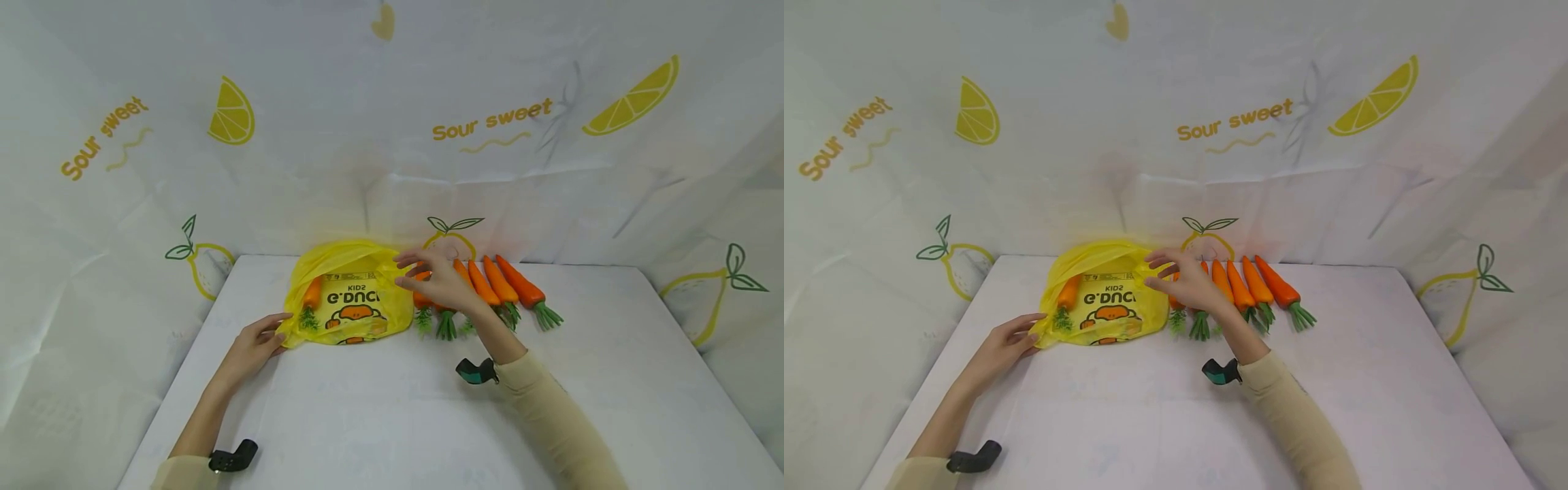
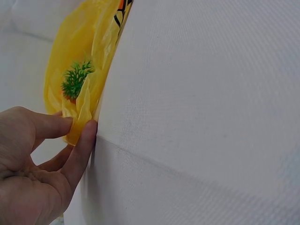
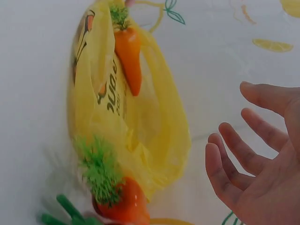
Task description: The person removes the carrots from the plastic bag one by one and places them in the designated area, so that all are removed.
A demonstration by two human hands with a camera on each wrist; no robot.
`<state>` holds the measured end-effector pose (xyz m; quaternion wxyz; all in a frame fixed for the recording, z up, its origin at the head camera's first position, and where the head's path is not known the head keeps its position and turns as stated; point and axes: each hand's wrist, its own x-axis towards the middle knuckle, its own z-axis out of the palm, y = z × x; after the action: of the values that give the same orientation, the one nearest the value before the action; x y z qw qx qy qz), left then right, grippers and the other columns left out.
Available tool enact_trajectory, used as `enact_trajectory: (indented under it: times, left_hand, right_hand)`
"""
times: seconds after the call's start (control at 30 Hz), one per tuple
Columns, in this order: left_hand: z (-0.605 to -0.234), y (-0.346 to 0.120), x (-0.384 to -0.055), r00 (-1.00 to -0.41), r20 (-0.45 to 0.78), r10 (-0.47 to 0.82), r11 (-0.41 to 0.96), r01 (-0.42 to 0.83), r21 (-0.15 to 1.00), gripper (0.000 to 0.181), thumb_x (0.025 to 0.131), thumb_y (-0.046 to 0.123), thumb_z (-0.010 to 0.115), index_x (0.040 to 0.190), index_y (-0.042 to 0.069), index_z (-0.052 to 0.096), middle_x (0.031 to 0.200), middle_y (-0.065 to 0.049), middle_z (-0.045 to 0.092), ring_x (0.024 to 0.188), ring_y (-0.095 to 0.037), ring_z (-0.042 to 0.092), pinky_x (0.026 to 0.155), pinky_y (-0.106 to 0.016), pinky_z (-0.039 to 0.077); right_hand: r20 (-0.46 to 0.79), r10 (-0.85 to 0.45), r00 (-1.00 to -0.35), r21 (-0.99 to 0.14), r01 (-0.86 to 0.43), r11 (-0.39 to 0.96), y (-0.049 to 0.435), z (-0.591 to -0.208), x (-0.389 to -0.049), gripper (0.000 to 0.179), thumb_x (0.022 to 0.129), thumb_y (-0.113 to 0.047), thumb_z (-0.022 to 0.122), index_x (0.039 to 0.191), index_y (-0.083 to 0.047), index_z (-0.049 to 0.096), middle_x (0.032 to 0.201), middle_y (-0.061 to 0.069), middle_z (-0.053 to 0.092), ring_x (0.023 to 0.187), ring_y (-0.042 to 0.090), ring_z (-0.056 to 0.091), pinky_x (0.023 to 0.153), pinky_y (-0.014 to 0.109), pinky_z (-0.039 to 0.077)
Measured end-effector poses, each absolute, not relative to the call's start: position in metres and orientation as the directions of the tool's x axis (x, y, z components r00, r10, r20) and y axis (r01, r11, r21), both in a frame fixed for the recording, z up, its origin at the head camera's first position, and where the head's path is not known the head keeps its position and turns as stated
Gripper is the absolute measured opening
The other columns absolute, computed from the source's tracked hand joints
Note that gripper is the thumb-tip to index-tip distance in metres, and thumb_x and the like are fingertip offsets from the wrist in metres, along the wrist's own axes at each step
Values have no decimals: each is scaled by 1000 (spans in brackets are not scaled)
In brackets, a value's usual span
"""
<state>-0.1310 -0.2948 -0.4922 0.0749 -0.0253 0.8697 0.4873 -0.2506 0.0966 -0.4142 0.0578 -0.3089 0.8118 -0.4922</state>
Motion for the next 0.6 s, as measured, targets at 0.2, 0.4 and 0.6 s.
enact_trajectory:
  times: [0.2, 0.4, 0.6]
  left_hand:
    - [-492, -294, -131, -987, -160, 20, 532, -125, 837, 46, 110, 12, 60, 156, 7, 56, 154, -34, 55, 121, -32, 73, 87, -22, 66]
    - [-492, -294, -132, -986, -166, 10, 534, -135, 835, 47, 110, 13, 60, 157, 8, 55, 154, -34, 55, 118, -30, 74, 86, -22, 66]
    - [-494, -295, -134, -986, -167, -3, 531, -143, 835, 46, 110, 12, 60, 156, 8, 56, 152, -34, 56, 107, -22, 75, 83, -20, 66]
  right_hand:
    - [174, -601, -780, -848, -429, 310, 70, -422, -251, 41, 102, -17, 77, 140, -5, 66, 137, 20, 70, 122, 42, 69, 109, 58, 59]
    - [184, -640, -746, -844, -454, 286, 45, -431, -251, 39, 101, -15, 78, 136, -2, 67, 132, 21, 73, 125, 46, 68, 110, 57, 58]
    - [177, -670, -721, -841, -465, 278, 25, -436, -247, 38, 101, -14, 77, 136, -1, 67, 132, 23, 72, 116, 40, 71, 105, 50, 63]
